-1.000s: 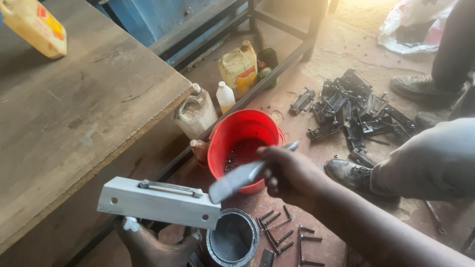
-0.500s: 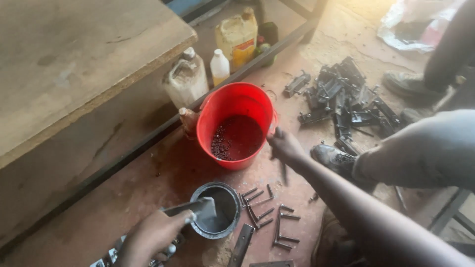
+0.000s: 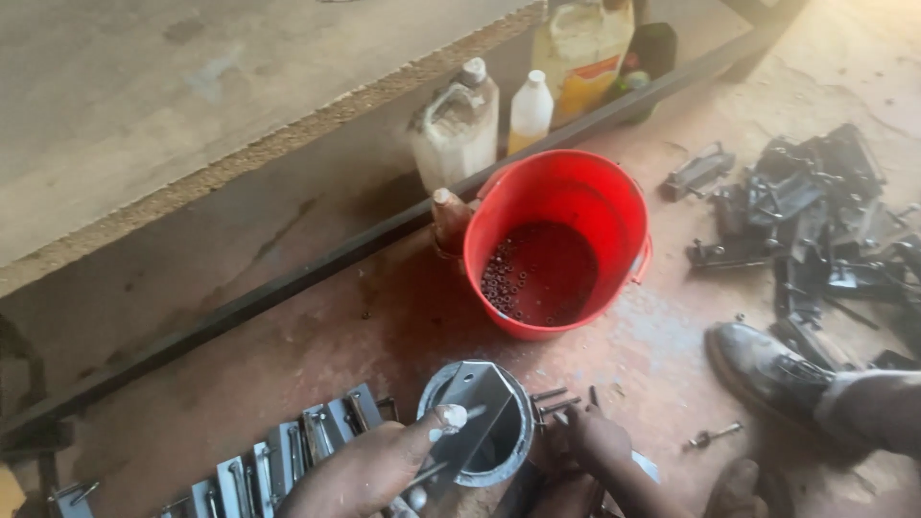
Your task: Painting metal brackets using a brush and black paint in a workshop environment.
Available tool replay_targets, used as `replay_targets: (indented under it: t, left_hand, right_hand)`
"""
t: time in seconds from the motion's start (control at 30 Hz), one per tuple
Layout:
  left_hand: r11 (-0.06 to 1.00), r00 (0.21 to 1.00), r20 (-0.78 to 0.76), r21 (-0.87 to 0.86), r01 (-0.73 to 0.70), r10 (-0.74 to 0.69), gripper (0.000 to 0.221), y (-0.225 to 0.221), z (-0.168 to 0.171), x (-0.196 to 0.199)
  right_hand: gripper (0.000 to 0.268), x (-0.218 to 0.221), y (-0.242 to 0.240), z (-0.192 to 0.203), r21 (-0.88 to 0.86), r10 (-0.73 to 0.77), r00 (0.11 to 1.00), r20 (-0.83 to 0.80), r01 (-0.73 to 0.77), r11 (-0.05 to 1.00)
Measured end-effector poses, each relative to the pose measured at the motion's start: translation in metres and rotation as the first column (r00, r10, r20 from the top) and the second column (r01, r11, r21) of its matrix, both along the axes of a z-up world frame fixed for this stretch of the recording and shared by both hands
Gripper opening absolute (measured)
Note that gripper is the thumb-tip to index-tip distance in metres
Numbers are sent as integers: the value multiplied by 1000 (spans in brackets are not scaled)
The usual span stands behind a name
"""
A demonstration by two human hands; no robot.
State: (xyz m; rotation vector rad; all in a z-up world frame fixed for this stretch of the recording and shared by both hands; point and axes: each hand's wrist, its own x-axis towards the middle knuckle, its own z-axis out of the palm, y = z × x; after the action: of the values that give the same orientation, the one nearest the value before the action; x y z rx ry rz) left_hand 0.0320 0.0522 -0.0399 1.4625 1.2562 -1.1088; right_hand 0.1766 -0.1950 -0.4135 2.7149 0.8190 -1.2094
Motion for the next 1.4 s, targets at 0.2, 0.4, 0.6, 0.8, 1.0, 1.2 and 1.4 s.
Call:
replay_targets:
  t: [0.2,0.4,0.6,0.8,1.0,1.2,1.4]
  left_hand:
    - [888,871,200,-208,-410,449,76,-5,-22,-7]
    - [649,592,287,-473,-595,753,32,-24,-17,-1]
    - [469,442,183,-505,-724,878,46,-37,-14,-3]
    - [688,615,311,-285,-667,725,60,-28,11,4]
    - [770,648,438,-204,-604,624,45,-23,-8,3]
    - [886,853,400,173,-429,335,66,-28,25,20]
    - [781,735,626,584,-222,-260,82,-44,6,4]
  right_hand:
    - [46,14,-13,-5,-20,74,994,82,-72,997]
    - [27,54,-20,2,121,129,976,174,-151,981]
    - [25,31,2,55,7,49,997,67,-49,999]
    - [25,-1,-15,-12,-19,85,996,-7,-85,996]
    - [40,1,-3,15,-122,110,994,-13,-111,986]
    - [24,57,-22,-36,209,264,916,302,-334,919]
    - [14,118,-17,113,-599,844,-505,-179,-625,-500]
